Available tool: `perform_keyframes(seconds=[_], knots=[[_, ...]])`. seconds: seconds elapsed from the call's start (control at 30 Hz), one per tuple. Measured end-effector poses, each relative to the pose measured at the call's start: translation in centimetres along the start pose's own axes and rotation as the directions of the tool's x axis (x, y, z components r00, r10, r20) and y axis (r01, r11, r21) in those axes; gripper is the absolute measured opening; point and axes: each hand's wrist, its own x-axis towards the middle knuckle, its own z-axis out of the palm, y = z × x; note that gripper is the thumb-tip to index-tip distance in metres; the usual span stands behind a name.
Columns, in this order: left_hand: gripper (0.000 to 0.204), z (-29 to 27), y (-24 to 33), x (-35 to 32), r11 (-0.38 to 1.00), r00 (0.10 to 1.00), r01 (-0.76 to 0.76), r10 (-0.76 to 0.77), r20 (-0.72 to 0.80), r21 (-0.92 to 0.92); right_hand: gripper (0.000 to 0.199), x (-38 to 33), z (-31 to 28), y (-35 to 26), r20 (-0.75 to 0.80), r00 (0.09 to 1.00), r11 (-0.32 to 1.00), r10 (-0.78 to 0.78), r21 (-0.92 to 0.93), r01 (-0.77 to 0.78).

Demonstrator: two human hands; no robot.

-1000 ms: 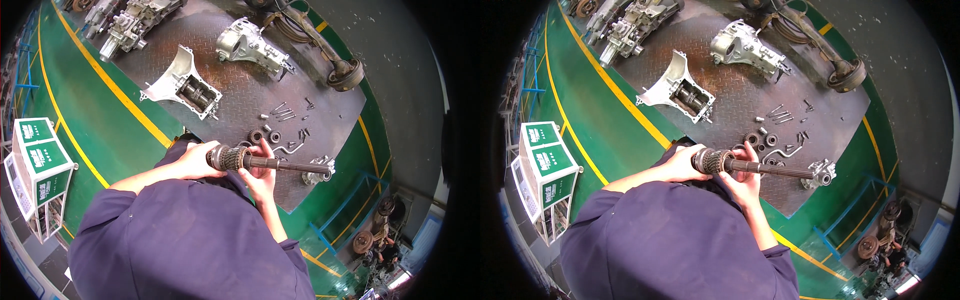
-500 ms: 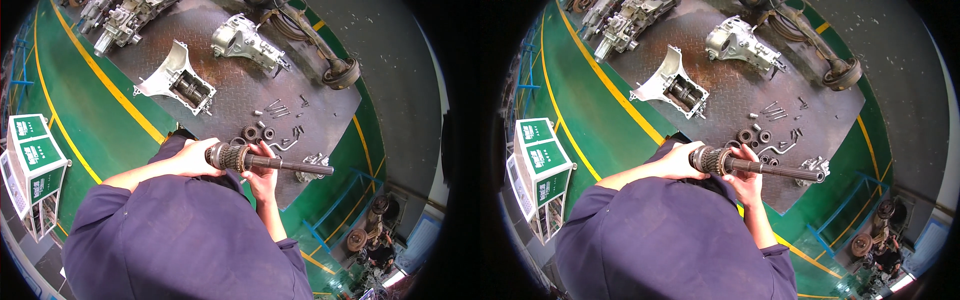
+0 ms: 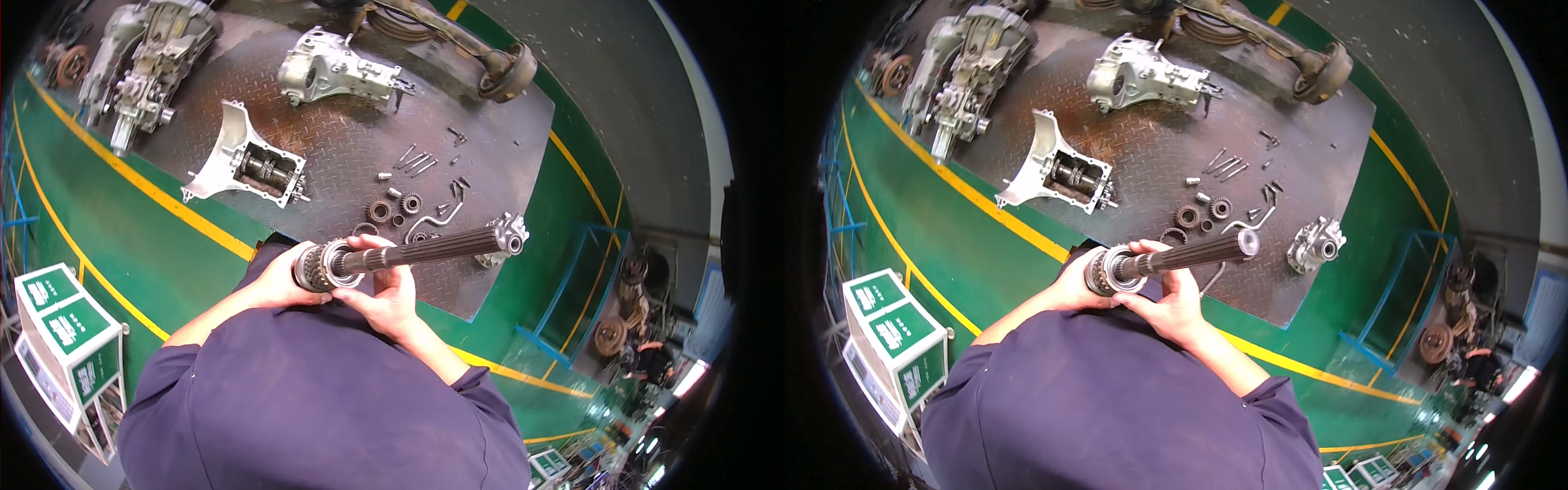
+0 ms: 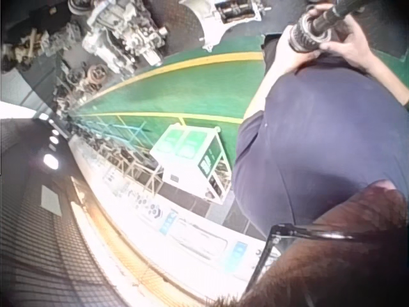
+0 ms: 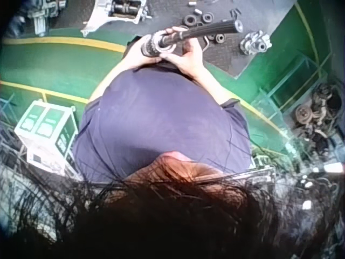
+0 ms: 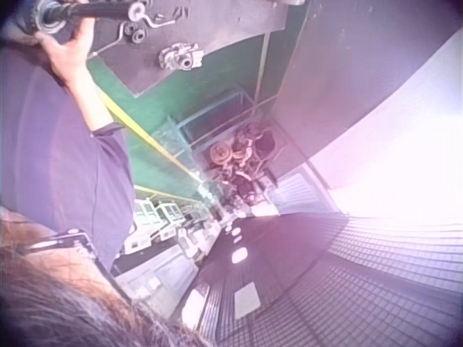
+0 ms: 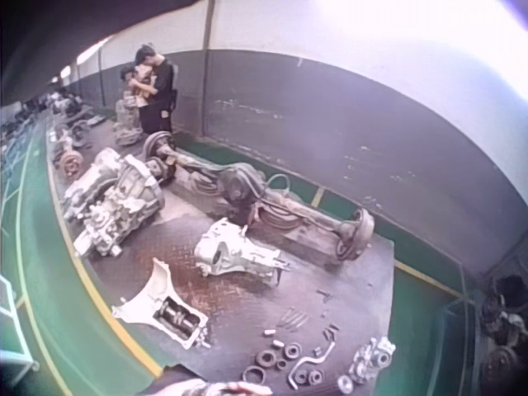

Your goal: Manually disassembling internal components of a transmission or gearbox assembly on a workbench.

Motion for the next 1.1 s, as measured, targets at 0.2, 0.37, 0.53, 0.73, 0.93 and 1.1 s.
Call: perform_keyframes(seconds=[0.2, 0.37, 0.53, 0.73, 0.93, 1.1], knots=[[0.091, -0.3, -0.8, 0.5, 0.997, 0.997, 0.081, -0.081, 0.002, 0.004, 0.083, 0.2, 0.8, -1.2, -0.056, 0.998, 0.981, 0.034, -0.189, -0.044], [0.095, -0.2, -1.1, 0.6, 0.996, 0.996, 0.070, -0.066, -0.065, 0.059, 0.106, -0.3, -0.2, 0.6, 0.023, 1.000, 0.996, -0.020, -0.082, 0.022], [0.082, -1.7, -0.5, -1.1, 0.997, 0.993, 0.075, -0.076, -0.087, -0.008, 0.033, 0.4, -8.6, 9.1, -0.407, 0.903, 0.943, 0.134, -0.227, -0.242], [0.089, -3.2, -3.6, -2.8, 0.992, 0.984, 0.007, 0.016, -0.176, 0.127, 0.043, -3.6, -18.9, 23.2, -0.647, 0.716, 0.454, 0.261, -0.572, -0.683], [0.080, -3.6, -4.8, -3.7, 0.998, 0.970, 0.060, -0.051, -0.238, 0.028, 0.076, 0.2, -12.9, 24.1, -0.562, 0.721, 0.369, 0.405, -0.621, -0.691], [0.082, -3.8, -5.0, -4.0, 0.998, 0.972, 0.031, -0.017, -0.234, 0.054, 0.061, 1.4, -12.8, 23.7, -0.701, 0.661, 0.329, 0.267, -0.578, -0.747]])
